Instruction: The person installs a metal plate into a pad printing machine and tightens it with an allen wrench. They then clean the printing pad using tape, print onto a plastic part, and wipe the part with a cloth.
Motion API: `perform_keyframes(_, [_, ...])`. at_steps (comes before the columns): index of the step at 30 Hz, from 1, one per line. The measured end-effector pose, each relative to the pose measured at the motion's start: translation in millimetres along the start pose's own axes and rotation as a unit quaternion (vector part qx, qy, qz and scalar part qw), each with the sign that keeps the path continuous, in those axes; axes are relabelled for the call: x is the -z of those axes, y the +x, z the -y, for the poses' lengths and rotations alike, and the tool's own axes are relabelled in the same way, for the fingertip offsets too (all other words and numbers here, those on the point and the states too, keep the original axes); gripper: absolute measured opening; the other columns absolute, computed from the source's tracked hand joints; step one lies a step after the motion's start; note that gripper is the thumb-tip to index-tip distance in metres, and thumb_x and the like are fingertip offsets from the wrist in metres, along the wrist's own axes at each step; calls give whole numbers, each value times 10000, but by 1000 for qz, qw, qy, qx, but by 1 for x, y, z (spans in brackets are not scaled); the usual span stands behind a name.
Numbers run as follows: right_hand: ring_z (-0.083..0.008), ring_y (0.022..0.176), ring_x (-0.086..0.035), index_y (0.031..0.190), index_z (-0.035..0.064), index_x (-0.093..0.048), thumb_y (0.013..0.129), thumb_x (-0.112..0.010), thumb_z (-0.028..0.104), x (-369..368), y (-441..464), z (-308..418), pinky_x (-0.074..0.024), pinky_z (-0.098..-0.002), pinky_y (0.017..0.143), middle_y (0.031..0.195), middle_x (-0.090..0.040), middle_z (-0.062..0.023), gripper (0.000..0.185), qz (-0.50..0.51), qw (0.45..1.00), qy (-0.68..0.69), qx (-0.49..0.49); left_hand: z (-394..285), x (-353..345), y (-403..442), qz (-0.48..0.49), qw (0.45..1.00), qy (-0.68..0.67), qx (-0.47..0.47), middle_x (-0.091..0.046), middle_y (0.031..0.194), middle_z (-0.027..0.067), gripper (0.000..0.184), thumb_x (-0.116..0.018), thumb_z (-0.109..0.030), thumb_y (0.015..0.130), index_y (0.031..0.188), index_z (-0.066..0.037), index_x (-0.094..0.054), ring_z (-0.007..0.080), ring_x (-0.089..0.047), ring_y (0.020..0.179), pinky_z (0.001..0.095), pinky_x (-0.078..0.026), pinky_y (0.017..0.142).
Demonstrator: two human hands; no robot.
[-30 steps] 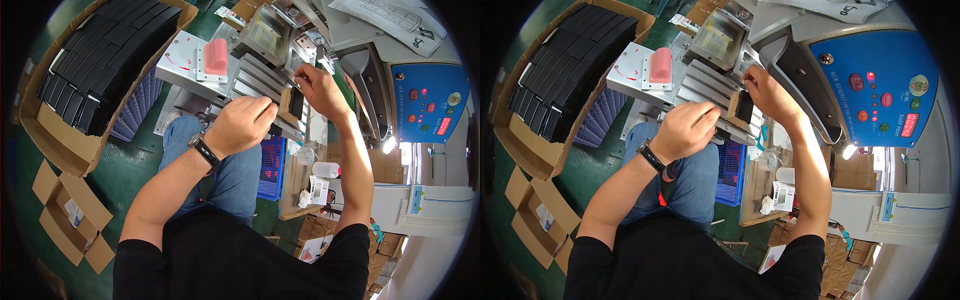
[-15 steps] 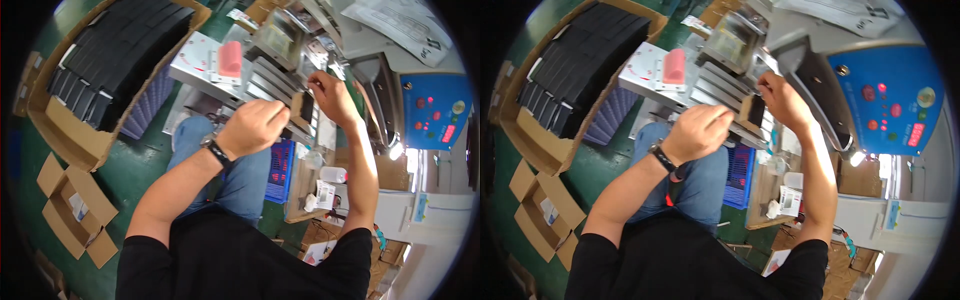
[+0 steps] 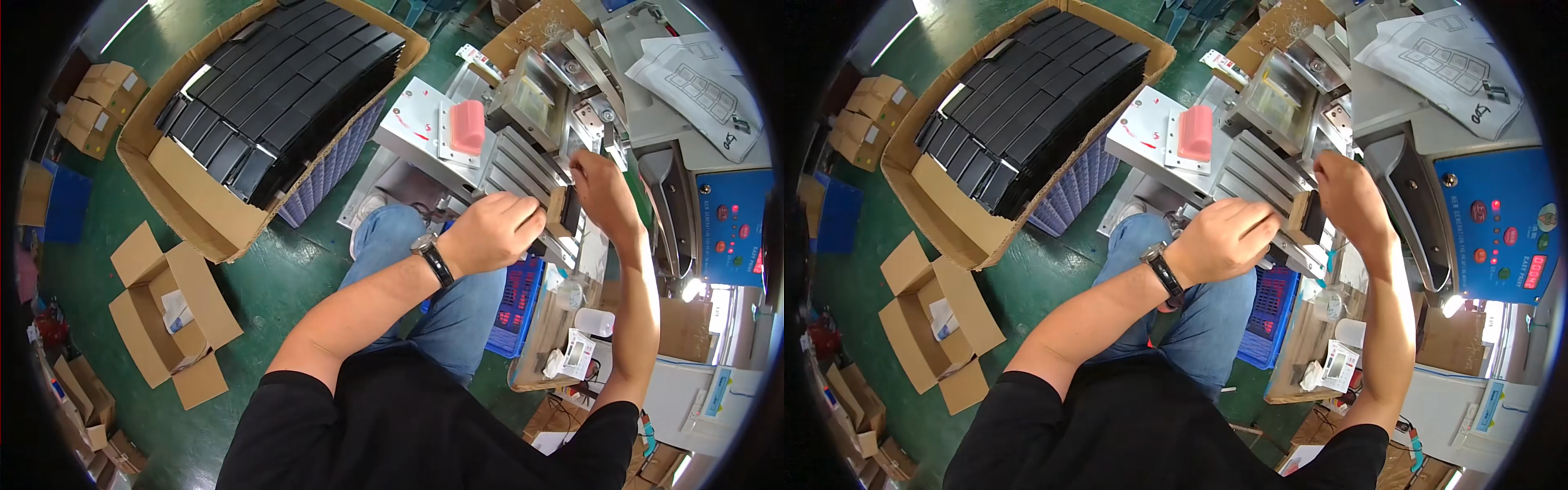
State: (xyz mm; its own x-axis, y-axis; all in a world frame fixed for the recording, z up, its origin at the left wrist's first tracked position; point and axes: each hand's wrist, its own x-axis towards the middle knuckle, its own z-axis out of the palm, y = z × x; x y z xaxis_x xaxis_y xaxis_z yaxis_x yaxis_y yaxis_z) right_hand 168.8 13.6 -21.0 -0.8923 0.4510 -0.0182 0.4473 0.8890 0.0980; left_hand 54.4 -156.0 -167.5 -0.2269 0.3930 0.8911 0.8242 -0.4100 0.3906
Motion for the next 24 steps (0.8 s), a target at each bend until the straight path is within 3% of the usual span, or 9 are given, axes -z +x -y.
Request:
perform_keyframes(4, [-170,679,-550,1000,12,-676,938,-659,25,10,-18,13,-442,-303,638,816,-668,-55,65,-58,982,135,-120,2,4,0,15,1000,-16,2,-613,985,81,176,-678,-79,836,1004,-33,-656,216,-564,729,325,-487,709])
perform_keyframes(9, [-114,691,-522,1021,10,-710,944,-663,5,-13,-45,-14,-407,-251,628,832,-655,-20,91,-145,956,208,-149,2,4,1,-1,1000,-20,-6,-620,999,84,173,-689,-69,832,997,-33,-654,218,-568,735,323,-491,710])
perform_keyframes(14, [-109,693,-520,1047,4,-737,949,-661,-10,-13,-59,-9,-409,-241,629,864,-662,-12,124,-204,942,212,-159,-2,-1,10,-4,999,-32,-7,-628,1021,86,165,-690,-55,840,998,-28,-654,219,-579,749,328,-496,718])
perform_keyframes(17, [-119,676,-511,1062,3,-755,934,-677,-20,-13,-69,-27,-419,-245,627,894,-674,-25,152,-227,946,161,-169,-6,-13,14,14,998,-55,-13,-640,1034,85,194,-695,-39,832,1022,-21,-662,230,-608,772,334,-508,723])
perform_keyframes(19, [-133,671,-530,1062,8,-763,926,-693,-17,-28,-76,-52,-430,-248,615,923,-701,-41,155,-233,963,49,-122,-4,-13,21,24,999,-46,-2,-688,1120,73,273,-732,-10,791,1061,-32,-693,238,-664,806,334,-539,734])
perform_keyframes(22, [-161,672,-578,1111,27,-770,917,-695,-22,-52,-90,-75,-460,-284,592,969,-727,-63,213,-202,963,31,-177,-4,-14,23,35,999,-28,-15,-706,1117,73,309,-736,0,776,1082,-33,-702,242,-677,825,332,-543,740])
perform_keyframes(24, [-197,671,-625,1181,67,-769,915,-694,-30,-57,-87,-63,-486,-320,581,967,-742,-94,292,-307,948,-2,-82,-7,-14,27,51,999,3,-6,-726,1116,75,323,-742,3,780,1100,-32,-710,251,-686,842,330,-549,749])
